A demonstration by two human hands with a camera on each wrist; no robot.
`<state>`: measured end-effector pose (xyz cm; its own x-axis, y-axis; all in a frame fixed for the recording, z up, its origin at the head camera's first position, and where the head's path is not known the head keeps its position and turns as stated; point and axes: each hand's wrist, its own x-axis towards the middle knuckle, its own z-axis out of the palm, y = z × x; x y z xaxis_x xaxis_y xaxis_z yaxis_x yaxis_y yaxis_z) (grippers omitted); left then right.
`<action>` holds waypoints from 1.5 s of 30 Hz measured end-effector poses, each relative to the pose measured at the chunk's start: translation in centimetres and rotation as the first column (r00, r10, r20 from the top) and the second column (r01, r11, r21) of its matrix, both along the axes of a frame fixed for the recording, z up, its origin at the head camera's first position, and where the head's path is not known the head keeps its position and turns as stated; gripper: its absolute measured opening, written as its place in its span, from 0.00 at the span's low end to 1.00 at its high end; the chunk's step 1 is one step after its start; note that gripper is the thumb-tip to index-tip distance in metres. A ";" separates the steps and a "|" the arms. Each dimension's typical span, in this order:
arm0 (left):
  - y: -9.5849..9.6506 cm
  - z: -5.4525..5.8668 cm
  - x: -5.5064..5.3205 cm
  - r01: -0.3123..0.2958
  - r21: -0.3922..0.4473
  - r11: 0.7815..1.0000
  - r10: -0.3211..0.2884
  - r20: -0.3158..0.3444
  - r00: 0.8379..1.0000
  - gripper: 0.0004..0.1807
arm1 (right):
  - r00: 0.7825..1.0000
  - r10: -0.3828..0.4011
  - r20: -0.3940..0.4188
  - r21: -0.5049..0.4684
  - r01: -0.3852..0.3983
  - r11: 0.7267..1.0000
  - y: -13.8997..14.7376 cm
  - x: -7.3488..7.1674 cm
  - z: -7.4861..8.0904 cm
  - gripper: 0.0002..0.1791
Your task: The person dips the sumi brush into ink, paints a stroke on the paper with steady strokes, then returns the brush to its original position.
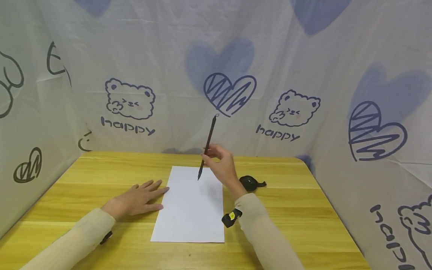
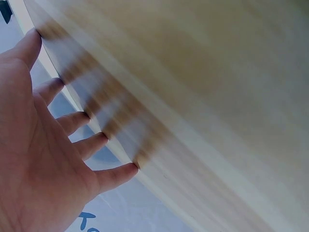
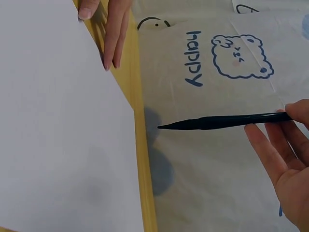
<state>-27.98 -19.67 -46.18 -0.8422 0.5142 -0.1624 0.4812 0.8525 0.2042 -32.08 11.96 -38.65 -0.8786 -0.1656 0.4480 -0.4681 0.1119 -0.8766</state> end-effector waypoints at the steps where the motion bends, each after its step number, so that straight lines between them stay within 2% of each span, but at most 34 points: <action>1: 0.0 0.0 0.0 0.000 -0.001 1.000 0.000 0.000 1.000 0.40 | 1.000 0.000 -0.001 0.005 0.000 1.000 -0.2 0.0 -0.1 0.15; 7: 0.1 0.0 0.0 -0.005 -0.008 1.000 0.005 -0.005 1.000 0.40 | 1.000 0.008 -0.002 0.040 -0.008 0.999 -1.9 0.2 -0.6 0.14; 18: 0.2 -0.1 -0.2 -0.024 -0.019 1.000 0.024 -0.006 1.000 0.40 | 0.998 0.057 0.017 0.027 -0.057 0.998 -4.7 0.4 -1.8 0.14; 25: 0.2 -0.2 -0.2 -0.028 -0.021 0.999 0.027 -0.010 1.000 0.40 | 0.998 0.062 -0.001 0.024 -0.062 0.998 -6.0 0.3 -2.6 0.13; 32: 0.2 -0.2 -0.2 -0.026 -0.020 0.999 0.025 -0.010 1.000 0.40 | 0.996 0.081 0.019 0.051 -0.082 0.995 -7.0 2.9 -0.7 0.14; 45: 0.0 -0.5 -0.2 -0.016 -0.011 1.000 0.016 -0.016 1.000 0.40 | 0.996 0.082 0.018 0.091 -0.084 0.992 -7.6 3.1 -1.7 0.12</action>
